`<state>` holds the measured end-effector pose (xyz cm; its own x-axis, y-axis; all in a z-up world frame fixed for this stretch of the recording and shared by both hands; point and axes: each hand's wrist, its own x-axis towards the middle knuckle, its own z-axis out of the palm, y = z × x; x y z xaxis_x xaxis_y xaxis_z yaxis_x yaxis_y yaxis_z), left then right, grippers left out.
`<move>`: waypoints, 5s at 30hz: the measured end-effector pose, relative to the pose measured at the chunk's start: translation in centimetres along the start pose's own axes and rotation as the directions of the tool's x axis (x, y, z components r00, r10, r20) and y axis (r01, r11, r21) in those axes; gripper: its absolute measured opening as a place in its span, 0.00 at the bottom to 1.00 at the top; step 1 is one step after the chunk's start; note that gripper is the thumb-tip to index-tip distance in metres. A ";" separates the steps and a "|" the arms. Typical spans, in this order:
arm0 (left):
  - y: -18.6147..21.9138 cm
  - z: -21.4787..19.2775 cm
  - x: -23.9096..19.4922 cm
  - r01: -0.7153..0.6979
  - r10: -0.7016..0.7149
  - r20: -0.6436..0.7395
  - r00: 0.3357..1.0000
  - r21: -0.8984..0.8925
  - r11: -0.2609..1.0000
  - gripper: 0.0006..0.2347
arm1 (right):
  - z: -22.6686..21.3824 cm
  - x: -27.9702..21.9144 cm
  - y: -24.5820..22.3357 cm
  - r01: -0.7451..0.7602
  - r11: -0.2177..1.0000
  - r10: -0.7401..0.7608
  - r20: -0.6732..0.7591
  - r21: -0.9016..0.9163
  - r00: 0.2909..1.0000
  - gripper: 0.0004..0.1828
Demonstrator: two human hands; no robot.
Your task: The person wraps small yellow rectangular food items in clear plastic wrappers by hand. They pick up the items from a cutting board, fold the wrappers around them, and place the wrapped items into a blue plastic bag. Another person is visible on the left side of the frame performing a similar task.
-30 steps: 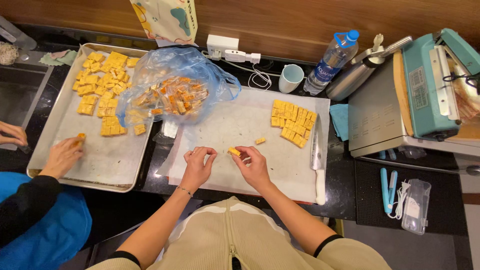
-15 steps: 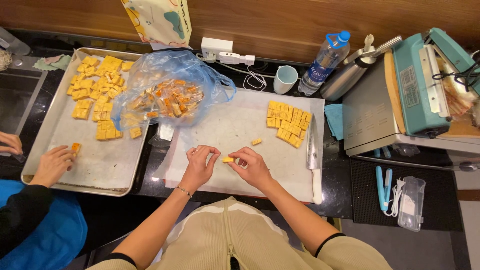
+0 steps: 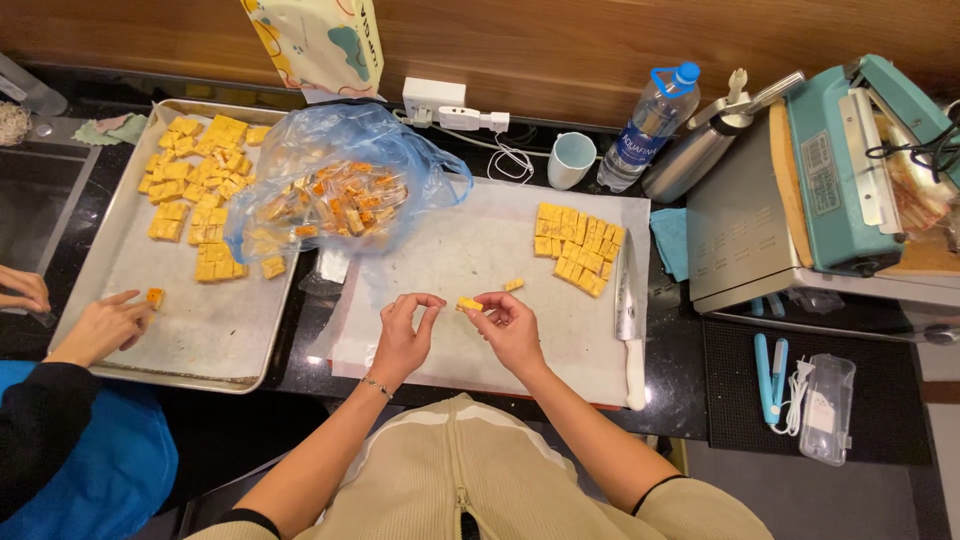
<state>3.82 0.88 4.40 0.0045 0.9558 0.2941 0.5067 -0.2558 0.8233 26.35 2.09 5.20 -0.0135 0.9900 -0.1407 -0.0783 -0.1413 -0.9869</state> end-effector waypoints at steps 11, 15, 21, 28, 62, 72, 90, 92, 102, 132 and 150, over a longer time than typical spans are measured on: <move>1.8 -0.5 0.7 0.029 -0.030 -0.005 1.000 -0.196 0.980 0.04 | -0.3 -0.4 -0.1 0.287 0.920 -0.275 0.079 -0.266 0.958 0.14; 2.4 -0.5 0.7 0.052 -0.051 0.010 0.999 -0.204 0.978 0.03 | -1.1 -0.3 -1.0 0.427 0.849 -0.385 0.190 -0.311 0.903 0.15; 2.9 -0.3 0.7 0.060 -0.062 -0.001 0.998 -0.240 0.969 0.03 | -1.7 -0.2 -1.9 0.396 0.883 -0.341 0.235 -0.252 0.910 0.15; 3.1 -0.4 0.5 0.050 -0.053 -0.006 0.999 -0.231 0.972 0.03 | -1.9 0.0 -2.4 0.482 0.834 -0.413 0.276 -0.270 0.868 0.15; 2.5 1.0 1.3 0.318 -0.250 0.201 0.947 -0.483 0.816 0.03 | -0.3 -0.9 -0.5 0.455 0.814 -0.337 0.345 -0.360 0.876 0.27; -1.5 -6.6 14.6 -0.194 0.249 -0.242 0.938 0.229 0.954 0.04 | -3.3 2.8 3.0 0.188 0.892 -0.188 0.042 -0.410 0.981 0.18; -14.3 -2.2 -9.2 0.065 -0.390 0.328 0.861 0.688 0.723 0.06 | -6.2 9.0 6.6 0.092 0.486 0.062 0.139 -0.869 0.988 0.26; -15.4 -1.6 -9.8 0.052 -0.371 0.324 0.870 0.688 0.724 0.06 | -6.9 9.4 8.0 0.066 0.495 0.045 0.101 -0.867 0.994 0.26; -14.7 -1.1 -9.9 -0.159 -0.208 0.469 0.858 0.629 0.761 0.09 | -8.8 8.3 10.8 0.069 0.583 -0.049 0.049 -0.809 0.998 0.17; -2.6 0.4 -1.2 -0.062 0.062 0.056 0.997 0.000 0.998 0.02 | 0.7 -0.5 0.9 0.176 0.979 -0.168 0.082 -0.106 0.982 0.18; 0.5 -0.2 -1.9 -0.085 0.083 0.070 0.994 0.036 0.996 0.03 | -1.0 -0.4 -0.5 0.496 0.800 -0.365 0.384 -0.336 0.848 0.16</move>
<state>3.93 -1.13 4.35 0.1069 0.9392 0.3264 0.5350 -0.3311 0.7773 27.41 1.76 5.62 -0.3656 0.8904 0.2712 0.2660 0.3792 -0.8863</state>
